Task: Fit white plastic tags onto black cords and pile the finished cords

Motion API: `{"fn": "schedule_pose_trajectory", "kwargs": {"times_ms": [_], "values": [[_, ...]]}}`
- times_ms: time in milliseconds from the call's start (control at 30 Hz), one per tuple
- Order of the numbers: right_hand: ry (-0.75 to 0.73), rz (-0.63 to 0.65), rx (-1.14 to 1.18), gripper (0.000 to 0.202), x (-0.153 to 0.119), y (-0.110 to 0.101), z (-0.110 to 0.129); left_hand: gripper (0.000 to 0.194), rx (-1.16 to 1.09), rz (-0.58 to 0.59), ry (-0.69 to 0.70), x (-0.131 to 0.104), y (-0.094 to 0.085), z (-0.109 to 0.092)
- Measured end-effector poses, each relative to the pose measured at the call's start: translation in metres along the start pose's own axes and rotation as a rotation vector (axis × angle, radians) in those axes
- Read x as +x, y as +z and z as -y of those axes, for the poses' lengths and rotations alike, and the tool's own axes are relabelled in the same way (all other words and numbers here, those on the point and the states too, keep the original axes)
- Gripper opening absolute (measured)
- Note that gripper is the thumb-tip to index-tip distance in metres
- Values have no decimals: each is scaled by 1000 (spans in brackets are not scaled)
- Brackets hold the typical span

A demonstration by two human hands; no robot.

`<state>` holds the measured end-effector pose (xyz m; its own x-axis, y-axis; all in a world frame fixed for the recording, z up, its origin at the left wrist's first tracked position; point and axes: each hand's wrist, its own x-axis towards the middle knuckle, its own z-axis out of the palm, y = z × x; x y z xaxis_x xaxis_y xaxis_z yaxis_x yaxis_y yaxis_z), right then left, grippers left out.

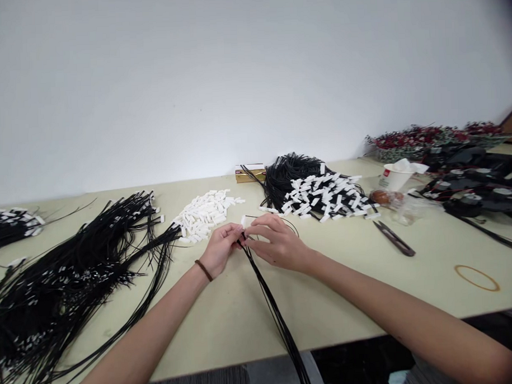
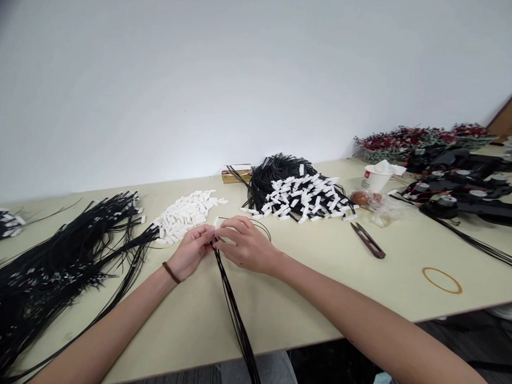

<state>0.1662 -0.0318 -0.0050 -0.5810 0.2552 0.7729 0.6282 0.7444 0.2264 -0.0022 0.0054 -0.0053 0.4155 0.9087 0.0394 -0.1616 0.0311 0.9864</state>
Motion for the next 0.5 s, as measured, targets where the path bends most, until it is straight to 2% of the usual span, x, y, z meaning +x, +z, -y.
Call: {"fn": "schedule_pose_trajectory", "kwargs": {"times_ms": [200,500], "values": [[-82,-25,-49,14,-3,4,-2,26,-22,30,-28,1,-1,2],[-120,-13,-123,12,-1,3,-3,23,-5,51,-28,0,-1,1]]}}
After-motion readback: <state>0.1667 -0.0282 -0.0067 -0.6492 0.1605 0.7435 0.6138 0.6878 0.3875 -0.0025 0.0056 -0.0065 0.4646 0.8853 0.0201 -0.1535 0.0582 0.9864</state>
